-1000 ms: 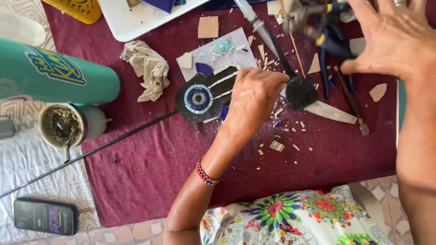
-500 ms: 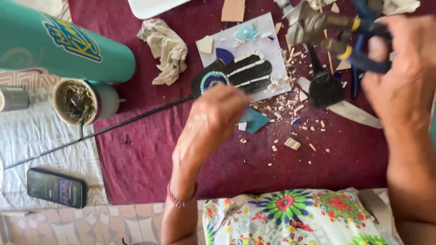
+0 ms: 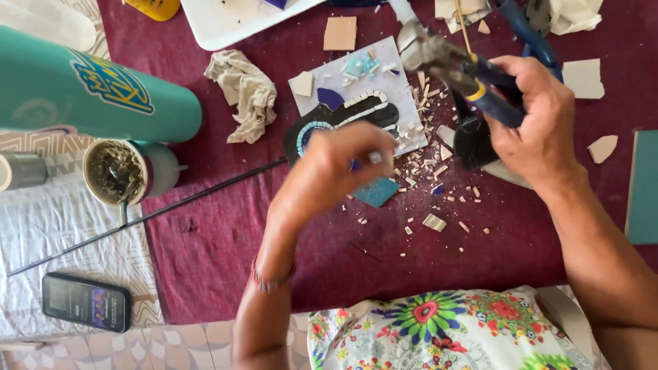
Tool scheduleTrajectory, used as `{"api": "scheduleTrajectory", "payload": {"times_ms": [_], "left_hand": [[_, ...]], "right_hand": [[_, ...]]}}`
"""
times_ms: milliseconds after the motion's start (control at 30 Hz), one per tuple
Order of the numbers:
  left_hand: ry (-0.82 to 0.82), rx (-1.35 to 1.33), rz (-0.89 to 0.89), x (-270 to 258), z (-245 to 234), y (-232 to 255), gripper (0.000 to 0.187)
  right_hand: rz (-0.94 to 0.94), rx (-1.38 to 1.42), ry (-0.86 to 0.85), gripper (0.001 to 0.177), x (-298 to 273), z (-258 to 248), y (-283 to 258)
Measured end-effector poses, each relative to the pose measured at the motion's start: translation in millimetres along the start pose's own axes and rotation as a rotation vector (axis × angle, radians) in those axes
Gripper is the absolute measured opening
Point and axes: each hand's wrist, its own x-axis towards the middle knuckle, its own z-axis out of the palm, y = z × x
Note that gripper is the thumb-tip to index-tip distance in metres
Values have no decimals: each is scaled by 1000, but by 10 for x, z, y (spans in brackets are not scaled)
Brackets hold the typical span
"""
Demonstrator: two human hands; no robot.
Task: The person is creating a mosaic by nipping small glass or ceramic tiles into specific shapes and arranging them on a base.
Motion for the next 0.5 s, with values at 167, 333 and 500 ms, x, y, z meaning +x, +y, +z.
{"api": "scheduleTrajectory", "payload": {"times_ms": [167,333,500], "left_hand": [[357,-489,-257,191,60,-351,18],[491,-619,-219,183,198,-495,22],[487,-710,-237,101,307,-566,25]], "right_hand": [[4,34,29,19,59,-135,-19],[-29,-83,3,13,-42,-175,186],[-35,-157,-33,13,-90,-172,156]]}}
